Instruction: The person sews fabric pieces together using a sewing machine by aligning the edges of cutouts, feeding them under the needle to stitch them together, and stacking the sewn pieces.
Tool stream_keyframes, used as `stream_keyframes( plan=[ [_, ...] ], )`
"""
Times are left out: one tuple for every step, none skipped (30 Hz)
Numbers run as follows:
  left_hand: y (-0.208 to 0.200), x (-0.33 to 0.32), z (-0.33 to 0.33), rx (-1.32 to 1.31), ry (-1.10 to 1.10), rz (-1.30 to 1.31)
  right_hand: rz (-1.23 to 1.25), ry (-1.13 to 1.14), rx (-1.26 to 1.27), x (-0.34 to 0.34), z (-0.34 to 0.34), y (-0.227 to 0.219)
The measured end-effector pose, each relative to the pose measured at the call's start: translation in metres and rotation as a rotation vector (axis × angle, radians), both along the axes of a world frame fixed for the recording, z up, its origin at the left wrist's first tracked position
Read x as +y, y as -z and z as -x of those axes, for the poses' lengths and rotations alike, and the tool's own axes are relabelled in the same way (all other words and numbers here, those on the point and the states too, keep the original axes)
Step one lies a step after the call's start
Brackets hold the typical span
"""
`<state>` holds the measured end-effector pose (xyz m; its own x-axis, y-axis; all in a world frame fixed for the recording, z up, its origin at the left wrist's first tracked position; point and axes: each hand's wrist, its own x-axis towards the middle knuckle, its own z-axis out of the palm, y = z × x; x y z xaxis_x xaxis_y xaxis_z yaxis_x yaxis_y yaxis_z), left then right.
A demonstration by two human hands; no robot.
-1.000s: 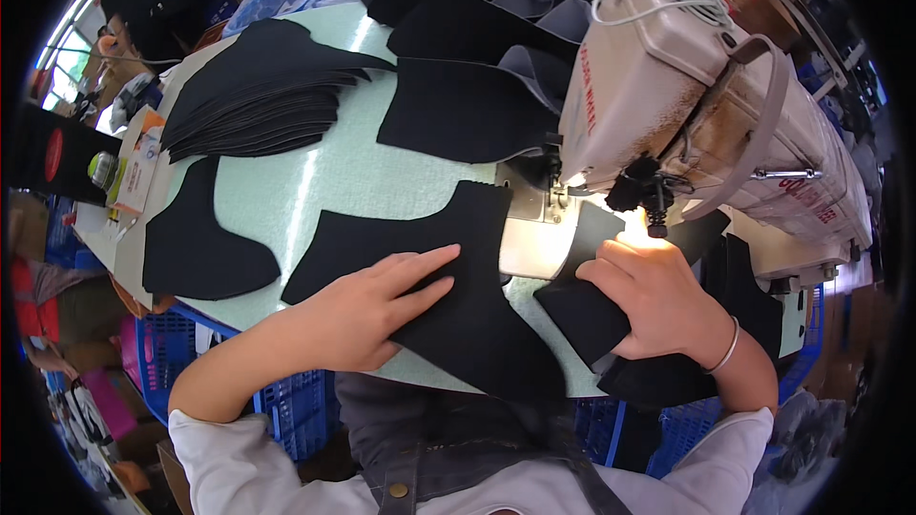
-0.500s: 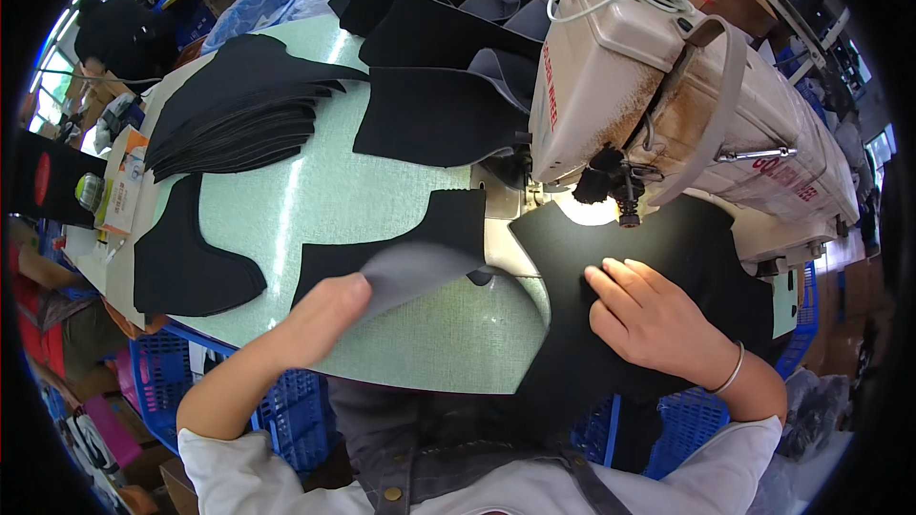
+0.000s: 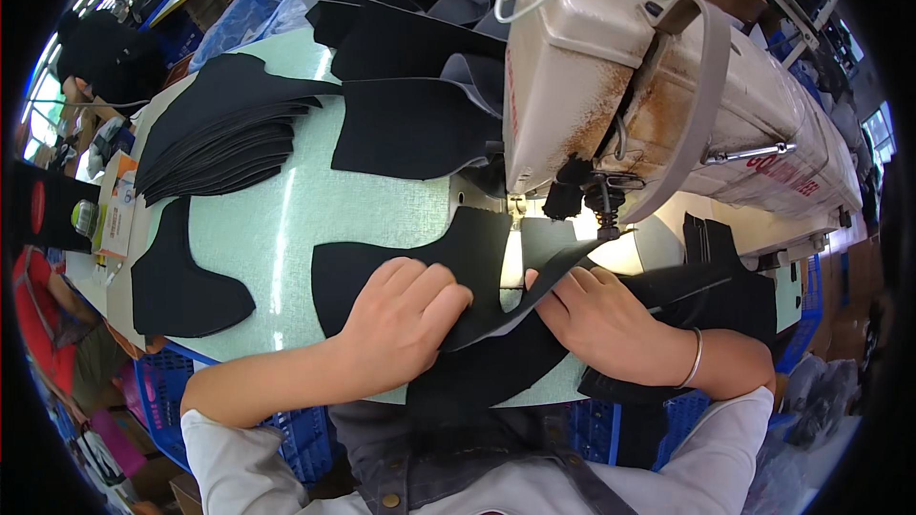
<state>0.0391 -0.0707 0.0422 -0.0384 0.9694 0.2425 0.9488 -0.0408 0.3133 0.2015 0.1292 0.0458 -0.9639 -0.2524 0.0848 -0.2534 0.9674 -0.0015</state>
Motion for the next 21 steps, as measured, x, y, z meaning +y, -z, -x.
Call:
stream_keyframes(
  plan=[
    [0.0,0.007,0.001,-0.055,0.021,-0.065,0.04,0.014,0.005,0.0,0.0,0.003],
    [0.001,0.015,0.002,-0.108,0.041,-0.093,0.043,0.026,0.003,0.0,-0.002,0.005],
    [0.001,0.021,0.002,-0.131,0.088,-0.106,0.039,-0.013,0.063,-0.001,-0.002,0.007],
    [0.001,0.026,0.001,-0.147,0.093,-0.158,0.03,-0.02,0.078,0.0,-0.001,0.01],
    [0.001,0.029,0.001,-0.094,0.216,-0.226,-0.003,0.05,-0.07,-0.003,-0.006,0.009],
    [0.001,0.032,-0.001,-0.042,0.336,-0.297,-0.137,-0.006,0.364,-0.003,-0.005,0.009],
    [0.001,0.032,-0.002,0.023,0.447,-0.393,-0.068,0.026,0.213,-0.003,-0.007,0.008],
    [0.0,0.03,-0.004,0.141,0.501,-0.542,-0.013,0.056,0.113,-0.004,-0.007,0.006],
    [0.001,0.029,-0.006,0.225,0.546,-0.573,-0.012,0.045,0.026,-0.003,-0.008,0.004],
    [0.001,0.027,-0.009,0.286,0.542,-0.643,-0.026,0.046,0.039,-0.004,-0.008,0.002],
    [0.002,0.023,-0.011,0.351,0.46,-0.534,-0.053,0.045,0.027,-0.004,-0.008,0.0],
    [0.003,0.021,-0.014,0.363,0.324,-0.34,-0.086,0.04,0.002,-0.004,-0.008,-0.002],
    [0.005,0.02,-0.016,0.234,0.21,-0.158,-0.12,0.026,0.009,-0.004,-0.007,-0.002],
    [0.006,0.019,-0.018,0.094,0.114,0.032,-0.121,0.022,0.008,-0.004,-0.007,-0.004],
    [0.007,0.018,-0.019,0.059,0.093,0.051,-0.112,0.029,-0.009,-0.004,-0.007,-0.004],
    [0.008,0.018,-0.019,0.067,0.088,0.016,-0.105,0.035,-0.031,-0.005,-0.007,-0.004],
    [0.009,0.017,-0.019,0.023,0.077,0.085,-0.125,0.035,-0.027,-0.005,-0.006,-0.004],
    [0.01,0.017,-0.019,-0.021,0.063,0.154,-0.121,0.032,-0.03,-0.005,-0.006,-0.004],
    [0.01,0.017,-0.018,-0.023,0.059,0.155,-0.13,0.025,-0.012,-0.005,-0.006,-0.003],
    [0.011,0.018,-0.018,0.032,0.04,0.105,-0.14,0.02,0.007,-0.005,-0.006,-0.002],
    [0.011,0.019,-0.017,0.087,0.024,0.055,-0.138,0.019,0.006,-0.005,-0.007,0.0]
  ],
)
